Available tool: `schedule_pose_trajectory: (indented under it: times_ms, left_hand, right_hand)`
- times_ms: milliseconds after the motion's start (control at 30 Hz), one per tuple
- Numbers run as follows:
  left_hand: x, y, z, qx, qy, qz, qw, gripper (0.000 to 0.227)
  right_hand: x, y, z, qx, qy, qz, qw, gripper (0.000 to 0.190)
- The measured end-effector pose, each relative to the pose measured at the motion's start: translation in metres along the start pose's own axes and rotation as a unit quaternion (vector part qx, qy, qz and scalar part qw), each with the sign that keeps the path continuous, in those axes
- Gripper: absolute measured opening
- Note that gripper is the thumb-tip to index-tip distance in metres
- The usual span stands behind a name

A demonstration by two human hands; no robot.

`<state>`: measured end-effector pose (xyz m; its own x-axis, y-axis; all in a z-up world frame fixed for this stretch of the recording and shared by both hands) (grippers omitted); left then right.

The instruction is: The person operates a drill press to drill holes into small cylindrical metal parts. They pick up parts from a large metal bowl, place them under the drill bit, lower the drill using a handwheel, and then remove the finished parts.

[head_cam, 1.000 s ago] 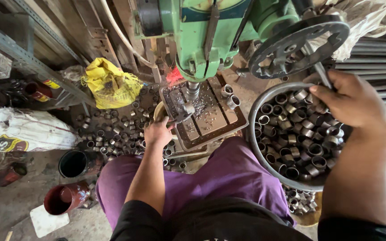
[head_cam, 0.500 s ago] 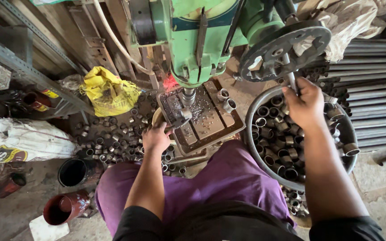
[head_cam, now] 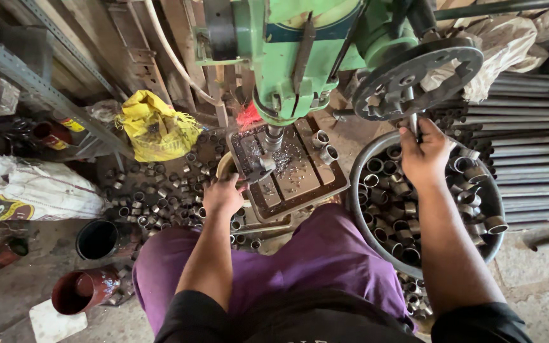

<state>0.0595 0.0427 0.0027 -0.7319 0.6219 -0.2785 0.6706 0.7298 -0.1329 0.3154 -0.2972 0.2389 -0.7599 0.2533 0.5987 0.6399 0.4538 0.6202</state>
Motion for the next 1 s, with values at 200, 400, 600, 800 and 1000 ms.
schedule_pose_trajectory:
  times_ms: [200,400,600,800,1000]
  left_hand:
    - [-0.001,0.000,-0.001,-0.022,-0.024,0.014,0.999,0.030]
    - [-0.004,0.000,-0.006,-0.056,-0.031,0.030,0.997,0.031]
    - [-0.002,0.000,0.000,0.024,-0.002,-0.013,1.000,0.029]
    - [-0.001,0.001,0.002,0.033,-0.007,-0.020,0.999,0.032]
    - [-0.004,-0.004,-0.009,-0.014,-0.033,0.005,0.999,0.028]
  right_hand:
    - [-0.009,-0.002,0.004,-0.017,0.025,0.000,1.000,0.006]
    - [-0.016,-0.002,0.012,-0.029,0.044,-0.020,0.998,0.005]
    - [-0.026,-0.003,0.019,-0.029,0.065,-0.031,0.997,0.004]
    - [-0.021,0.000,0.020,-0.019,0.064,0.002,0.998,0.003]
    - [-0.016,0.003,0.022,-0.008,0.066,0.014,0.998,0.004]
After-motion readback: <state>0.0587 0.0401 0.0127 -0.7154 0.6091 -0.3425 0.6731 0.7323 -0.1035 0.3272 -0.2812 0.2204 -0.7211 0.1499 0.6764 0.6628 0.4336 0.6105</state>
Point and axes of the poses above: each hand's wrist, its own y-axis towards the middle knuckle, its own z-axis out of the palm, x = y × z, the point moved 8 cm from there along y, towards the middle knuckle, and after that the axes turned 11 degrees about -z, right-handed, at the moved point
